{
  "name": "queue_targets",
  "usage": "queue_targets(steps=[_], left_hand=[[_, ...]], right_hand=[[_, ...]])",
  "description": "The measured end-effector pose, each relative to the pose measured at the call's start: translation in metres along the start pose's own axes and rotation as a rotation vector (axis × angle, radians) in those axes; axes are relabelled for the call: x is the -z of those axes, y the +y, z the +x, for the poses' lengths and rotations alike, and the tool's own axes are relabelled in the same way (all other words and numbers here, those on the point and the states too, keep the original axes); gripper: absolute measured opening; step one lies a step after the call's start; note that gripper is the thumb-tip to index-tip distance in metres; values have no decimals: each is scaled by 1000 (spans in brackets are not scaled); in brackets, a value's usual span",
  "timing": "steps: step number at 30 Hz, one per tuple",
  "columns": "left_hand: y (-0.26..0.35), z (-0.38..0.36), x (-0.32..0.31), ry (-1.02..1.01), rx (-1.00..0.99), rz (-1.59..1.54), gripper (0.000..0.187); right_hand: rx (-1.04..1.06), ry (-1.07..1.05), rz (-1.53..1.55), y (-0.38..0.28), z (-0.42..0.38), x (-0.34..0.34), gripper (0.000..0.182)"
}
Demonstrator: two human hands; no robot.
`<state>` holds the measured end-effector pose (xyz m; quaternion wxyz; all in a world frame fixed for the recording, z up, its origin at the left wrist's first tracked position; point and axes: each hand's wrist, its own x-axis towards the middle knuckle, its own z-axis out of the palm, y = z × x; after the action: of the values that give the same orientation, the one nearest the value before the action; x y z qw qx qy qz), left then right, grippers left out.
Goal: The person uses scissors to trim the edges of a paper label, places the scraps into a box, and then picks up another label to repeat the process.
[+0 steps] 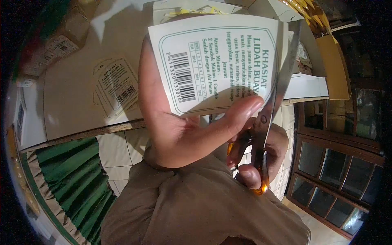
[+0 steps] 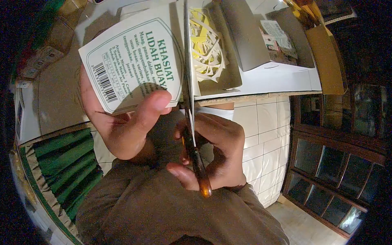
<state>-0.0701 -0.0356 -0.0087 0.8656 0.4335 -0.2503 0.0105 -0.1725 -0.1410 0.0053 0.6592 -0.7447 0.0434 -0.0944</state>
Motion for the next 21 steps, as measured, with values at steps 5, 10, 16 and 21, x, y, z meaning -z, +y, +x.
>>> queue_targets(steps=[5,10,16,21], left_hand=[[0,6,12,-175,-29,63,65],[5,6,17,-224,11,129,74],[6,6,17,-240,15,137,79],[7,-1,11,-80,91,4,80]], right_hand=[[144,-83,-16,7,6,6,47],[144,-114,-14,9,4,8,50],[79,-96,24,4,4,6,49],[57,-100,-8,-2,6,4,48]])
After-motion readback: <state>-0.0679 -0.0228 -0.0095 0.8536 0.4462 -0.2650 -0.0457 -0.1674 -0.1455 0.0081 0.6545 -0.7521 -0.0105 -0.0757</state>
